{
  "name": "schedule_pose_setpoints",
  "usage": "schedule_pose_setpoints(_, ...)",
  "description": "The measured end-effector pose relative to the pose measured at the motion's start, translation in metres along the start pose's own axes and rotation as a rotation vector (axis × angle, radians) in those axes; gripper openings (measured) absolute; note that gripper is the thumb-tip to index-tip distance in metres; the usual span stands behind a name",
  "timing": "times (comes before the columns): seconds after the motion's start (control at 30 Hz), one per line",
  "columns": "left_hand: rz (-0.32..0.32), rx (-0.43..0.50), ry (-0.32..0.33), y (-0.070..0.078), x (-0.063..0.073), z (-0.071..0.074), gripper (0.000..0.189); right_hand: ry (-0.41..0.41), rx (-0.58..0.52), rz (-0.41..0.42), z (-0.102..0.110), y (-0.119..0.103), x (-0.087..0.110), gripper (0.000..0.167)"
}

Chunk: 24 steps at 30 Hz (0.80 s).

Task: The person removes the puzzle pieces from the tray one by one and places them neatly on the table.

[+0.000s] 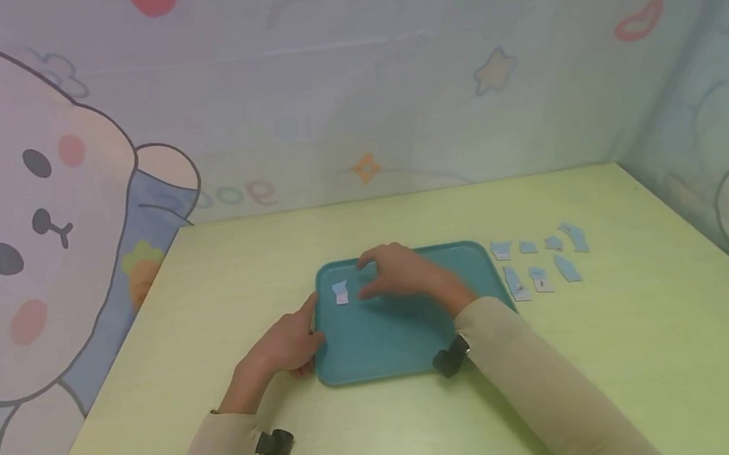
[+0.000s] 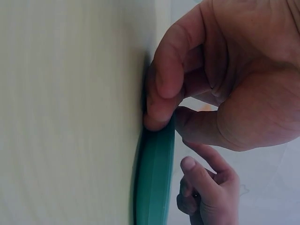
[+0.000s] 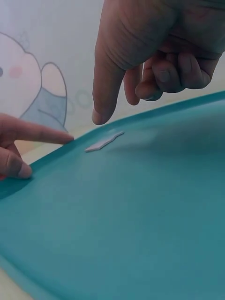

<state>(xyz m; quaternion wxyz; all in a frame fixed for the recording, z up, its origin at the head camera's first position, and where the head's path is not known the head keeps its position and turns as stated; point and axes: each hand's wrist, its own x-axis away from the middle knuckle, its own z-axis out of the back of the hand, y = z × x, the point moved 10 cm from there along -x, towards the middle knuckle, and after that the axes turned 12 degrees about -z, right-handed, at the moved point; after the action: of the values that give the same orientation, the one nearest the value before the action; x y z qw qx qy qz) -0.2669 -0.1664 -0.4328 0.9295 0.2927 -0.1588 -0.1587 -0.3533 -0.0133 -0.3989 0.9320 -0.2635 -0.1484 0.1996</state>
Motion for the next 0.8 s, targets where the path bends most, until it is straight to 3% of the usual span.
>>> schedule_pose_setpoints(0.37,-0.012,0.003,-0.002,0.005,0.001,0.000,0.076,-0.043,0.070,-0.032,-0.025,-0.006,-0.016,0.060)
schedule_pose_setpoints(0.8,-0.024,-0.010,0.005,0.006,0.004,0.001,0.075,-0.043,0.125,-0.003,-0.030,-0.018,-0.019,0.054)
